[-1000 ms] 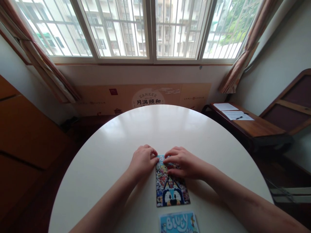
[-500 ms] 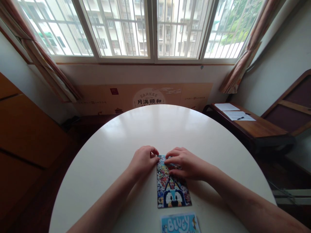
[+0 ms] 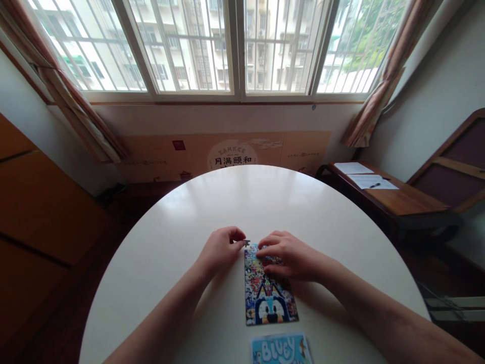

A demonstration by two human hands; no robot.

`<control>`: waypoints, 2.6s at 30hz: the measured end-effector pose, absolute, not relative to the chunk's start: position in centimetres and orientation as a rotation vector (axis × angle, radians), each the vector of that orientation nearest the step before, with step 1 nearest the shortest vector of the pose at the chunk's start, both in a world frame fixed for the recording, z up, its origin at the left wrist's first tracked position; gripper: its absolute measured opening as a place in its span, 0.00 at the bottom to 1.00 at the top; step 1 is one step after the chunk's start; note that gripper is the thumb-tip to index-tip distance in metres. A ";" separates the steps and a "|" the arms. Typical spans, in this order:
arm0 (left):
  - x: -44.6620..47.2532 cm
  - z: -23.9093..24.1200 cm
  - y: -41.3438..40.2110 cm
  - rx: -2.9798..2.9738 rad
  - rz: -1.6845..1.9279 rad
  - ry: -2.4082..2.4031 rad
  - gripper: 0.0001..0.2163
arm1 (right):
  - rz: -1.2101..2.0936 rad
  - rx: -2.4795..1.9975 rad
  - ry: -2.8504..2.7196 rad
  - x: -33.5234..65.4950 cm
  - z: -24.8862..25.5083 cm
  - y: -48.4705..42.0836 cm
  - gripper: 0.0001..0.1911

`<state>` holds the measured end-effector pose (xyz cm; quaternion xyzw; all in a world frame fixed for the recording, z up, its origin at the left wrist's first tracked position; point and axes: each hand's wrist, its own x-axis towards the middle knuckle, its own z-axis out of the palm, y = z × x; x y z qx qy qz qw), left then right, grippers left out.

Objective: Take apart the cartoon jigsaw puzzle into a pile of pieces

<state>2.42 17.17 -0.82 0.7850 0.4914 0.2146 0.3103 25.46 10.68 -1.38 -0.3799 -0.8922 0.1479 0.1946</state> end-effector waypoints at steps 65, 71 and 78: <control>3.4 -1.8 16.4 2.729 0.616 1.127 0.03 | 0.386 -1.220 -2.544 26.7 0.0 10.7 0.19; 3.3 -2.0 16.5 2.754 0.634 1.116 0.04 | 0.387 -1.237 -2.562 26.6 0.3 10.6 0.18; 3.2 -2.0 16.6 2.752 0.610 1.116 0.04 | 0.364 -1.240 -2.569 26.6 0.3 10.6 0.17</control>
